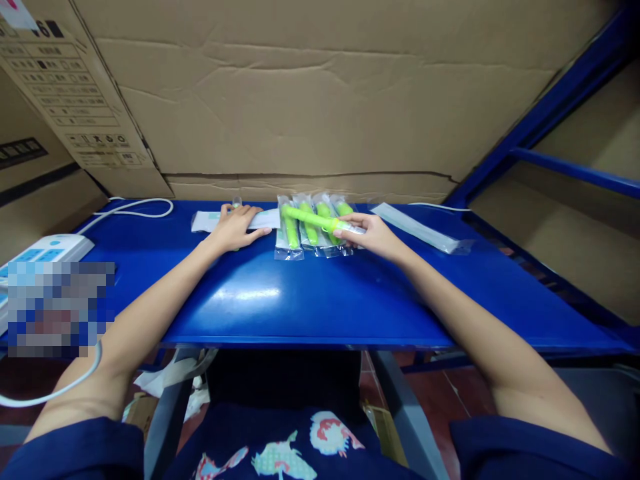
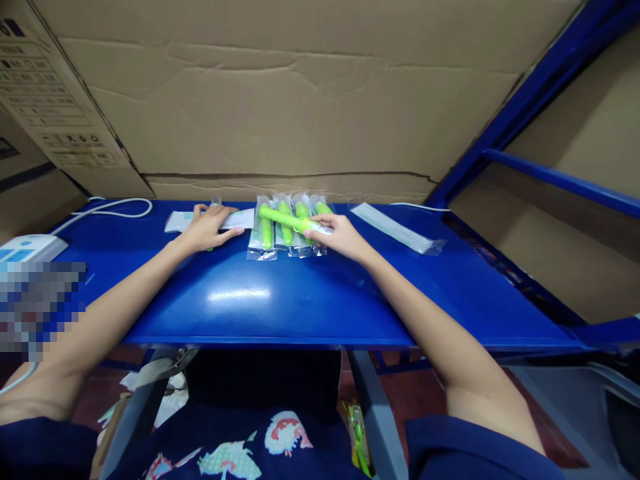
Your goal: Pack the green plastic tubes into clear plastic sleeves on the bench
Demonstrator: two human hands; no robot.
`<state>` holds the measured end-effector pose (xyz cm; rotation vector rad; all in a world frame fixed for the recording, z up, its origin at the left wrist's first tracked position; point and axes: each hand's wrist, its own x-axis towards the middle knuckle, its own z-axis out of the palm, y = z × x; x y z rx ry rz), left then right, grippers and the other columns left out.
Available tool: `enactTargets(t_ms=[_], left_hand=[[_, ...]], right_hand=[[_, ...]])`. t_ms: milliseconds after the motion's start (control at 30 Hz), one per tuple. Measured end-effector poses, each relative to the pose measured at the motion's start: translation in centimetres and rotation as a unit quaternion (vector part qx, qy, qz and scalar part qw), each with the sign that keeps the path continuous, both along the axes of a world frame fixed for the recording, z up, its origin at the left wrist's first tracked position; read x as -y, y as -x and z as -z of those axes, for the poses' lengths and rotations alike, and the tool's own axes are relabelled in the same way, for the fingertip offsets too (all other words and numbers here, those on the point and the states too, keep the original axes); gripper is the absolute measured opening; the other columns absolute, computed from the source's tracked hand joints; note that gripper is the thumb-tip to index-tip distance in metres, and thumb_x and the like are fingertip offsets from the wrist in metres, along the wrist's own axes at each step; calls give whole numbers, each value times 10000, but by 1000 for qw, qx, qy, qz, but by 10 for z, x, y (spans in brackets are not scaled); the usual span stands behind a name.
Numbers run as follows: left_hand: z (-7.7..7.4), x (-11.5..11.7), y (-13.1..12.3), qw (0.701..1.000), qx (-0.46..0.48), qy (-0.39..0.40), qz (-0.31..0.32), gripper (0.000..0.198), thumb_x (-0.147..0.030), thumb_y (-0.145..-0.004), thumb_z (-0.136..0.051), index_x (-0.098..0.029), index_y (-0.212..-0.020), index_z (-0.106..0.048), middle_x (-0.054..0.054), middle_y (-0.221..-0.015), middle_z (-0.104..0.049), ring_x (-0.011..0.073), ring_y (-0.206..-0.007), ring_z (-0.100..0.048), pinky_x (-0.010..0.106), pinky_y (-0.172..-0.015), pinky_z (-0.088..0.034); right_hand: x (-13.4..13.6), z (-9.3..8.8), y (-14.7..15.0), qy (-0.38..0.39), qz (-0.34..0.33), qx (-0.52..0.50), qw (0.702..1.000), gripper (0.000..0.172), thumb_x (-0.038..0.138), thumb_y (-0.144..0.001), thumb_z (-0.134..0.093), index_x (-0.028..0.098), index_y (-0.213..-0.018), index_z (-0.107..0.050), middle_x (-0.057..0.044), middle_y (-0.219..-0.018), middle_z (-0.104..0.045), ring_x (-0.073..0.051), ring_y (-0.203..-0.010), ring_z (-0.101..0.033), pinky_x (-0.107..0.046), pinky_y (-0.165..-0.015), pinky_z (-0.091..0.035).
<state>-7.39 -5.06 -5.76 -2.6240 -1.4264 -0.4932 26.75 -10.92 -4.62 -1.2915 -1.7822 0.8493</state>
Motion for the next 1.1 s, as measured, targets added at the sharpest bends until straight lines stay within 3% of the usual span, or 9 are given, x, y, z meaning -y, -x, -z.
enactTargets(t_ms=[500, 733, 1100], left_hand=[[-1, 9, -9, 999, -22, 25, 7, 576, -566, -1010, -384, -168, -1386, -563, 193, -1382, -627, 389, -1269, -553, 613, -1090, -289], [-2, 10, -12, 1000, -19, 15, -14, 509, -471, -1062, -277, -181, -1330, -597, 164, -1306, -685, 366, -1234, -596, 590, -1068, -313], [-7, 14, -16, 999, -25, 7, -48, 541, -420, -1076, -209, -152, -983, -670, 136, -1016, -762, 315, -974, -688, 565, -1014, -366]], right_hand=[[-1, 5, 0, 29, -39, 28, 998, 609, 518, -718, -807, 102, -1152, -713, -66, -772, -716, -160, -594, -615, -311, -581, -516], [-1, 5, -3, 26, -69, 29, 997, 592, 508, -719, -809, 125, -1162, -720, -68, -810, -737, -158, -608, -631, -314, -594, -529], [2, 4, -1, 21, -93, 28, 995, 565, 510, -730, -806, 135, -1147, -730, -68, -821, -742, -162, -618, -642, -323, -610, -555]])
